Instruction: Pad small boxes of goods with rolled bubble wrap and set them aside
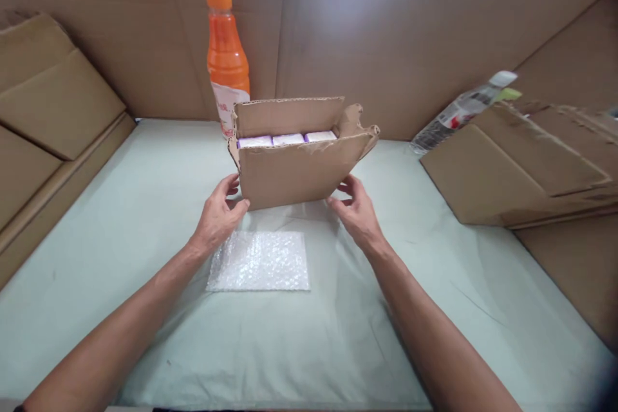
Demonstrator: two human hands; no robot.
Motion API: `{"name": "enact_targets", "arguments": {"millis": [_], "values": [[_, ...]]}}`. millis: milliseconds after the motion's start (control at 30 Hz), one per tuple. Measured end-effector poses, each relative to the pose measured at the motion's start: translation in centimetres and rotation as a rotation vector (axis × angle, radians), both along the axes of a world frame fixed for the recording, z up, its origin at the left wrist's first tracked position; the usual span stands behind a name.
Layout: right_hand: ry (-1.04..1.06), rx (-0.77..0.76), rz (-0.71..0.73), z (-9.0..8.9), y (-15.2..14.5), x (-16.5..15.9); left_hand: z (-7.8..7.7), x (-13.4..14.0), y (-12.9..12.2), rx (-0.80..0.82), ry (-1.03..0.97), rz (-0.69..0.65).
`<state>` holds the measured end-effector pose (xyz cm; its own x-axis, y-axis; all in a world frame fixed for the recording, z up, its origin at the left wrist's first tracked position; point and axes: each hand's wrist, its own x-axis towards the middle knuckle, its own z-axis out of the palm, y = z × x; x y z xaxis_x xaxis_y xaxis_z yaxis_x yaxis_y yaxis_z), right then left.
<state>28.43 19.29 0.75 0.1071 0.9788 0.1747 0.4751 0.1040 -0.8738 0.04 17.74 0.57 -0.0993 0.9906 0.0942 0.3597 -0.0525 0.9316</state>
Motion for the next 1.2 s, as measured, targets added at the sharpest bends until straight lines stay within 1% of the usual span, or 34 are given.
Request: {"name": "enact_targets", "arguments": {"millis": [67, 133, 233, 333, 400, 500, 600, 667, 733, 800, 867, 933, 1000, 1067, 1133, 1200], "values": [[0.043, -0.028, 0.055, -0.3, 0.4, -0.5, 0.2, 0.1, -0.1, -0.012, -0.04, -0.022], [0.03, -0.017, 0.042, -0.6, -0.6, -1.1, 0.5, 0.0, -0.6, -0.014, -0.038, -0.015], [-0.022, 0.012, 0.035, -0.8, -4.0, -1.3, 0.8, -0.5, -2.4, -0.042, -0.021, -0.005], [-0.042, -0.002, 0.038, -0.7, -7.3, -0.6, 0.6, -1.8, -4.9, -0.088, 0.02, -0.025], [-0.068, -0.042, 0.032, -0.4, -8.7, 0.1, 0.2, -2.9, -6.4, -0.108, 0.106, 0.004], [-0.175, -0.158, 0.062, 0.3, -9.5, 0.4, -0.3, -4.4, -7.9, -0.156, 0.337, 0.06], [-0.393, -0.266, 0.174, 0.6, -9.3, -1.2, -0.7, -4.5, -8.7, -0.17, 0.586, 0.013], [-0.563, -0.25, 0.222, 0.4, -9.1, -3.0, -1.1, -3.6, -8.9, -0.135, 0.657, -0.019], [-0.681, -0.179, 0.238, 0.0, -9.1, -4.7, -1.4, -2.5, -9.1, -0.102, 0.644, -0.036], [-0.703, -0.13, 0.233, -0.5, -9.6, -5.6, -1.7, -1.7, -9.8, -0.079, 0.605, -0.048], [-0.619, -0.107, 0.233, -0.9, -10.6, -5.7, -1.8, -1.4, -11.2, -0.067, 0.561, -0.055], [-0.489, -0.041, 0.258, -0.8, -11.9, -5.3, -1.6, -1.6, -13.0, -0.067, 0.46, -0.033], [-0.389, 0.106, 0.295, 0.3, -13.1, -4.8, -0.9, -2.2, -14.7, -0.041, 0.354, 0.06], [-0.352, 0.289, 0.303, 2.5, -13.5, -4.5, 0.7, -2.7, -15.6, 0.073, 0.299, 0.199], [-0.344, 0.462, 0.254, 5.8, -12.7, -4.4, 3.4, -2.9, -15.0, 0.255, 0.323, 0.304], [-0.333, 0.581, 0.162, 9.6, -10.5, -4.3, 7.1, -2.8, -12.8, 0.433, 0.348, 0.338]]}}
